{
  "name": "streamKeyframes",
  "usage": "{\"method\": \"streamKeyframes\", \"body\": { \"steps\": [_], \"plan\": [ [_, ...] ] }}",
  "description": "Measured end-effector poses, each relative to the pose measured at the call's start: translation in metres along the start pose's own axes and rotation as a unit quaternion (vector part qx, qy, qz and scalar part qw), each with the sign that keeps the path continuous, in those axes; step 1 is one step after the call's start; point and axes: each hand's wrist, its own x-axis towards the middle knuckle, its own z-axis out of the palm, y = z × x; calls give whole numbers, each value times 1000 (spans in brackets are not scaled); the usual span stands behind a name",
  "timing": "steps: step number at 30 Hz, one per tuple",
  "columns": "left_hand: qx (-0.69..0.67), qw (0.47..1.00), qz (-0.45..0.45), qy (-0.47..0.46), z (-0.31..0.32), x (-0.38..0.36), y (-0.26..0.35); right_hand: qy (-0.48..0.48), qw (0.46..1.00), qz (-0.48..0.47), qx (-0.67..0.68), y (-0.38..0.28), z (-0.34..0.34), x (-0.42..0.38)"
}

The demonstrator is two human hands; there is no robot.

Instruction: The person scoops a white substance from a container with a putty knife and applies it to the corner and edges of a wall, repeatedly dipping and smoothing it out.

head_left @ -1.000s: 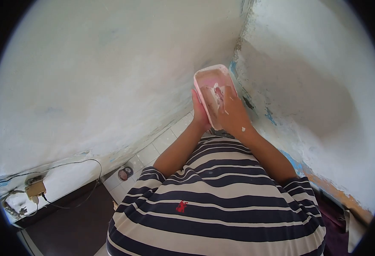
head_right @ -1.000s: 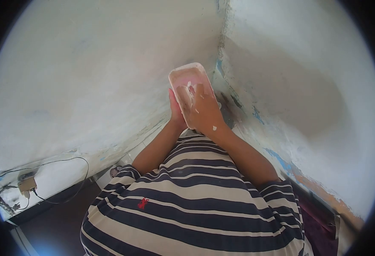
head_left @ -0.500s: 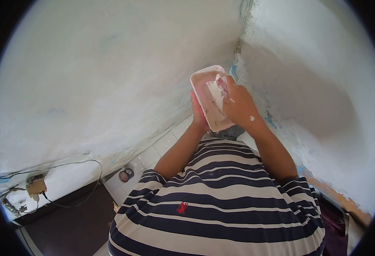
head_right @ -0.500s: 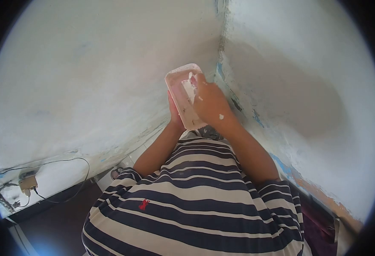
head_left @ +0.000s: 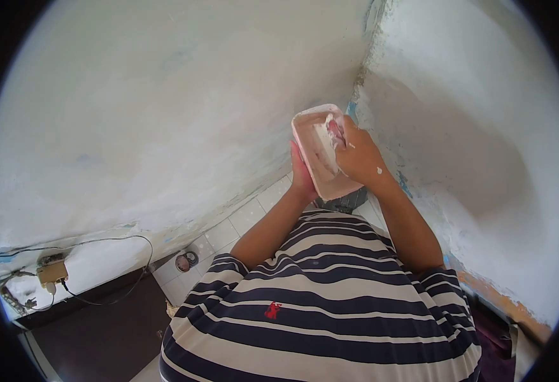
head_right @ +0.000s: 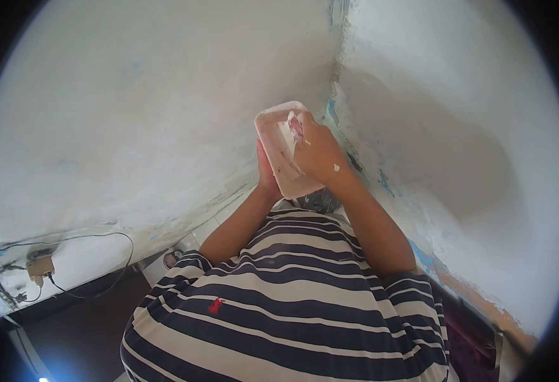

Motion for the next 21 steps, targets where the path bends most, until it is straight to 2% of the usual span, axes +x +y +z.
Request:
{"method": "streamKeyframes", "body": {
  "steps": [1, 5, 8, 10, 11, 12, 13, 14, 16, 17, 19, 21],
  "plan": [
    [2, 1000, 0, 5, -1, 0, 0, -14, 999, 29, -25, -2, 2, -2],
    [8, 1000, -11, -14, -8, 5, 3, 1, 1000, 10, 3, -9, 1, -12],
    [6, 999, 12, -39, 8, 3, 9, 27, 999, 31, 21, -7, -18, -16],
    [-54, 997, 4, -62, 20, 3, 12, 57, 987, 44, 141, 15, -26, -16],
    [-51, 997, 7, -65, 23, 2, 13, 67, 987, 40, 138, 23, -33, -17],
    [-49, 996, 3, -74, 23, 1, 14, 61, 954, 85, 281, 31, -39, -19],
    [-44, 997, 9, -61, 19, 0, 15, 53, 898, 125, 419, 38, -43, -19],
    [-39, 998, 16, -47, 13, -1, 15, 60, 898, 121, 418, 44, -46, -17],
    [-27, 999, 15, -36, -18, -1, 11, 129, 787, 107, 594, 55, -49, -13],
    [-16, 1000, 19, -19, -30, 0, 9, 134, 788, 102, 593, 68, -46, -6],
    [-12, 1000, 10, -7, -38, -3, 8, 176, 703, 109, 681, 96, -36, 18],
    [-7, 1000, 2, 7, -40, -6, 8, 210, 721, 100, 652, 112, -27, 48]
  ]
}}
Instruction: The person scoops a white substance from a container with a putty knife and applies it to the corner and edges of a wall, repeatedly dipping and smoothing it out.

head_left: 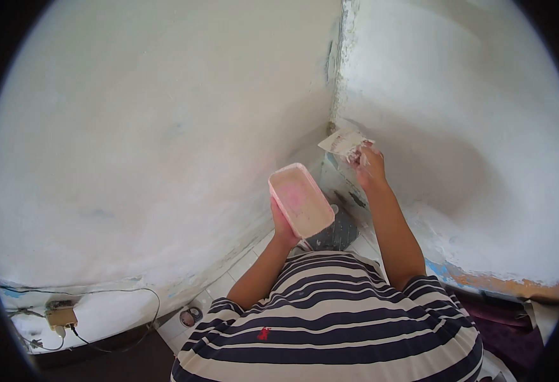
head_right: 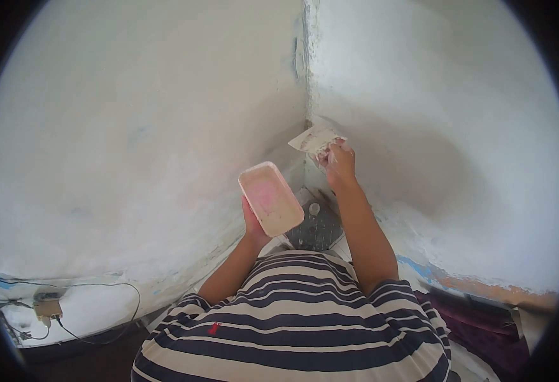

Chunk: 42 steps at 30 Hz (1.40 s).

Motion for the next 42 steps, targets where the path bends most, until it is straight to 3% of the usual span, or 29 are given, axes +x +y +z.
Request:
{"method": "streamKeyframes", "body": {
  "steps": [5, 10, 15, 20, 22, 23, 25, 27, 29, 33, 35, 36, 38, 41, 42],
  "plan": [
    [33, 998, -28, -45, 4, -10, 7, 72, 988, -75, -110, -19, 71, 37],
    [35, 998, -31, -41, 10, -20, 15, 143, 936, -167, -274, -33, 130, 56],
    [51, 998, -29, 28, -3, -25, 23, 123, 911, -247, -305, -61, 174, 42],
    [57, 996, -39, -54, -6, -27, 28, 104, 902, -278, -313, -92, 194, 38],
    [47, 997, -46, -48, -8, -28, 30, -12, 921, -250, -298, -114, 190, 52],
    [39, 997, -52, -43, -8, -27, 31, -10, 921, -251, -298, -123, 187, 52],
    [43, 998, -42, -37, -7, -29, 32, -41, 876, -296, -379, -147, 190, 42],
    [47, 998, -30, -33, -5, -31, 34, -83, 864, -279, -410, -167, 169, 31],
    [30, 999, -27, -7, -7, -33, 37, -263, 875, -211, -346, -169, 135, 31],
    [36, 998, -18, -43, -10, -33, 41, -272, 894, -119, -336, -140, 98, 27],
    [38, 999, -18, -29, -10, -34, 40, -248, 787, -150, -545, -115, 83, 44],
    [40, 999, -18, -31, -7, -34, 40, -247, 787, -152, -544, -108, 81, 52],
    [56, 996, -41, -52, 2, -37, 40, -236, 673, -248, -656, -96, 84, 64],
    [49, 998, -37, -31, 0, -34, 32, -260, 696, -274, -611, -93, 100, 75],
    [50, 998, -38, -33, 2, -34, 31, -254, 682, -288, -623, -94, 106, 77]
  ]
}}
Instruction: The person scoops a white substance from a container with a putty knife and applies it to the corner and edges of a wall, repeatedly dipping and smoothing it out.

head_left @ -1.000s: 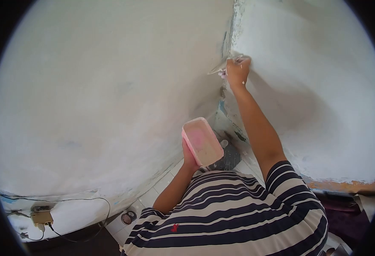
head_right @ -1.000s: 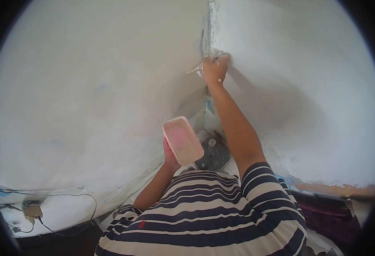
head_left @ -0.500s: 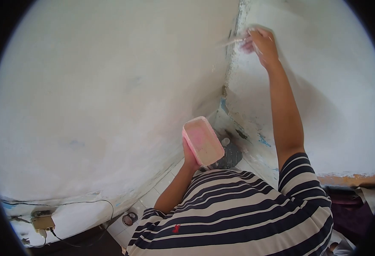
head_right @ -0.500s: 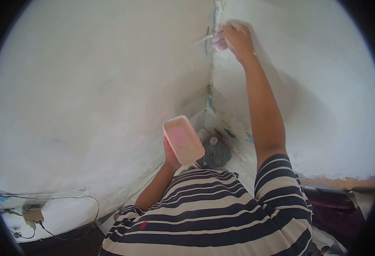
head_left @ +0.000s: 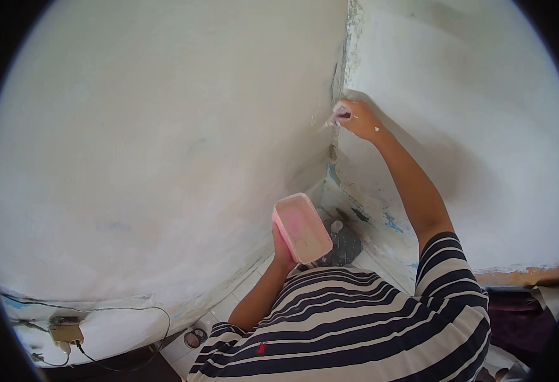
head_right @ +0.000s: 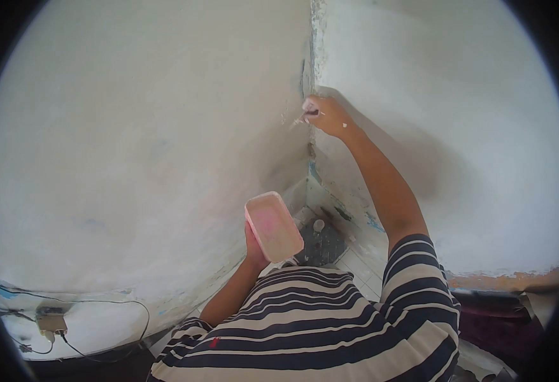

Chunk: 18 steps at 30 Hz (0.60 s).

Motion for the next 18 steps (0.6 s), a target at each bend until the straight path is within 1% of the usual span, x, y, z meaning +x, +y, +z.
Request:
{"method": "streamKeyframes", "body": {
  "steps": [1, 3, 4, 5, 7, 8, 9, 11, 12, 13, 14, 15, 16, 17, 18],
  "plan": [
    [1, 1000, 5, 16, 2, -1, 0, 1, 1000, -1, 0, -3, -2, 7],
    [1, 999, 12, 33, 4, -1, -3, 92, 995, -19, -40, -14, -8, 19],
    [2, 999, 20, 44, 2, -1, -4, 104, 994, -9, 17, -43, -20, 16],
    [2, 998, 30, 55, 0, 0, -4, 103, 994, -10, 19, -60, -34, 15],
    [5, 998, 36, 53, -3, 1, -3, 145, 989, -10, -19, -74, -54, 15],
    [8, 998, 40, 51, -4, 0, -4, 158, 985, -63, -14, -68, -61, 12],
    [7, 998, 43, 52, -5, -1, -5, 156, 986, -65, -13, -66, -61, 9],
    [10, 997, 62, 52, -5, 0, -7, -22, 998, -9, -60, -61, -58, -1],
    [9, 997, 65, 50, -2, 0, -7, -34, 997, -43, -59, -38, -42, -1],
    [2, 998, 53, 36, 2, -2, -6, -35, 997, -45, -61, -24, -28, -1],
    [-4, 999, 41, 22, 5, -2, -6, -12, 999, -19, -25, -15, -14, 2],
    [-3, 999, 42, 21, 6, 0, -7, 10, 1000, 7, 12, -20, -8, 5],
    [-2, 998, 46, 37, 7, 2, -8, 4, 998, 53, -45, -24, -9, 14],
    [-1, 997, 49, 55, 7, 2, -8, 4, 998, 53, -42, -28, -14, 20],
    [2, 997, 49, 56, 7, 3, -6, 88, 996, 0, -29, -42, -23, 25]
  ]
}}
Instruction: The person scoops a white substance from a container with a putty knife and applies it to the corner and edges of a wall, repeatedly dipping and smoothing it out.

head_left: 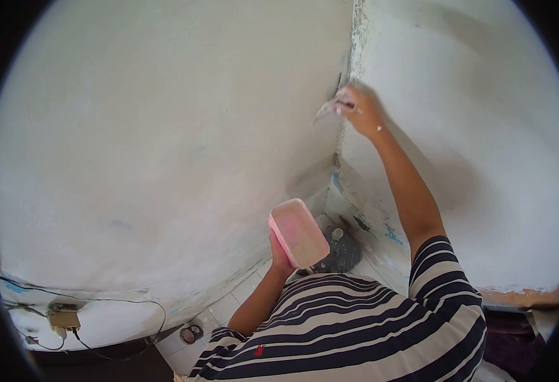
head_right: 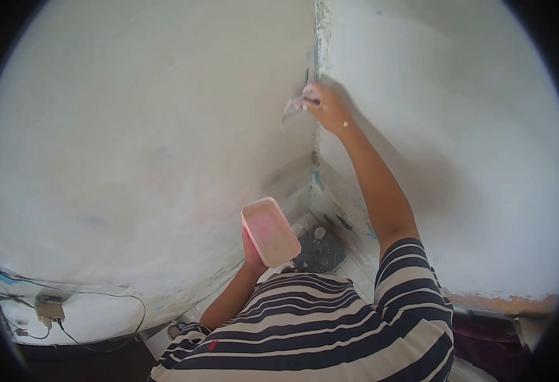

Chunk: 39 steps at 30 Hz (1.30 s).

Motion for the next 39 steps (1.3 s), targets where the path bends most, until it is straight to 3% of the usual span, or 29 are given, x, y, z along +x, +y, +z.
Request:
{"method": "streamKeyframes", "body": {
  "steps": [1, 5, 7, 8, 9, 12, 14, 15, 17, 19, 22, 24, 26, 29, 31, 32, 35, 37, 39],
  "plan": [
    [-5, 1000, 1, -13, 1, 1, -1, 85, 995, -48, 16, -10, -12, 5],
    [-14, 1000, -2, -4, -4, 0, -6, 127, 992, -8, 20, -30, -53, 8],
    [-11, 1000, 8, -11, -6, 1, -7, -36, 998, 46, -14, -33, -57, -3],
    [-9, 1000, 16, -17, -7, 2, -8, -112, 993, -7, -20, -8, -42, -4],
    [-10, 1000, 17, -17, -4, 1, -8, -113, 993, -8, -20, 6, -24, -7],
    [-7, 1000, 3, 5, 1, 2, -4, -75, 995, -34, -46, 22, 9, -5],
    [1, 1000, 17, 16, -2, 6, -5, 15, 997, -79, 0, 24, 13, 12],
    [2, 1000, 16, 16, -3, 6, -6, 16, 997, -77, -1, 22, 9, 19],
    [-19, 1000, 12, 5, -5, 7, -9, 121, 991, -46, 43, 6, -10, 28],
    [-16, 1000, 11, 11, -8, 8, -10, 145, 987, -68, -16, -12, -25, 21],
    [-20, 999, 17, 27, -10, 8, -10, 89, 993, -63, 36, -14, -43, -3],
    [-32, 998, 29, 35, -14, 10, -6, -26, 998, -22, -57, 1, -45, -13],
    [-35, 999, 19, -1, -21, 9, -3, -44, 994, -32, -94, 9, -26, -12],
    [-30, 999, 27, 26, -16, 9, -3, -38, 992, -42, -108, 34, -4, 7],
    [-25, 999, 33, 31, -12, 12, -1, 56, 973, -181, -135, 23, -9, 22],
    [-22, 998, 36, 38, -11, 13, -2, 112, 978, -156, -87, 18, -15, 30],
    [-35, 999, 11, 8, -6, 13, 0, 138, 981, -109, -85, -21, -41, 27],
    [-29, 999, 13, 7, -9, 14, -4, 160, 973, -147, -83, -18, -49, 15],
    [-23, 999, 21, 7, -12, 16, -5, 8, 997, -22, -70, -27, -56, -6]
  ]
}}
